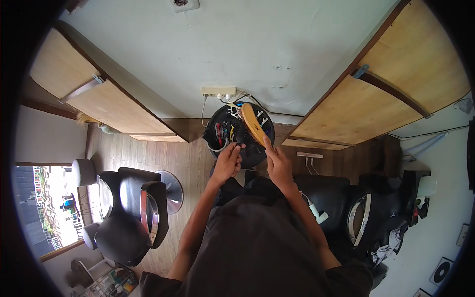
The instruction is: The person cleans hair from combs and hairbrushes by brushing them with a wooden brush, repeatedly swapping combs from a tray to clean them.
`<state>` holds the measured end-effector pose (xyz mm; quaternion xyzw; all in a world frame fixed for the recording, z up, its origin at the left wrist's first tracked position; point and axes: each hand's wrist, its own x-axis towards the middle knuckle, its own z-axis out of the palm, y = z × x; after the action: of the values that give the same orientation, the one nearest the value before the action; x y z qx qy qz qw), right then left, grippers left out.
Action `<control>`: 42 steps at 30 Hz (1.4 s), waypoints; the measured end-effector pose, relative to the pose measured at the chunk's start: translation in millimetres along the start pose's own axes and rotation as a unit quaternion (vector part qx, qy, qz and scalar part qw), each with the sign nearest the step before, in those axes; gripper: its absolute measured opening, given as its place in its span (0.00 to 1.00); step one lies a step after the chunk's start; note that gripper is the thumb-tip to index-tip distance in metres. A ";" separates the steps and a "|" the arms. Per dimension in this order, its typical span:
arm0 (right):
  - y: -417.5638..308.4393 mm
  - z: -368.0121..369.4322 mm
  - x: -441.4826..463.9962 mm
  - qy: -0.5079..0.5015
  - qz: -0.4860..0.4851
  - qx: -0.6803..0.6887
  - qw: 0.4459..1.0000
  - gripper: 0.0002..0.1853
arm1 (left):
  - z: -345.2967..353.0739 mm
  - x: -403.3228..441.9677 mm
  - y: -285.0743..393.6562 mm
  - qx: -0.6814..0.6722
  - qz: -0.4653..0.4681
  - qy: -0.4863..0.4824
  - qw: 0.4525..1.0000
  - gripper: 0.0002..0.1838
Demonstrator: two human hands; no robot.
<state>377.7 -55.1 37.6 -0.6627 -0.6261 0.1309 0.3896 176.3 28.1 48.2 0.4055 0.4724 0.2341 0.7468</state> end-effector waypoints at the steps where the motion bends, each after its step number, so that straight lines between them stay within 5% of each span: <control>1: -0.3 1.0 0.6 0.005 0.004 0.000 1.000 0.31 | 3.5 -1.4 -1.0 0.006 0.004 0.001 1.000 0.15; 42: -1.6 7.6 6.9 0.032 0.025 -0.014 0.999 0.33 | 22.7 -7.1 -4.1 0.079 0.036 -0.002 0.996 0.14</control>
<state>372.7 -46.1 35.8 -0.6872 -0.5984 0.1104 0.3969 193.3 11.9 53.5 0.4804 0.4726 0.2220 0.7047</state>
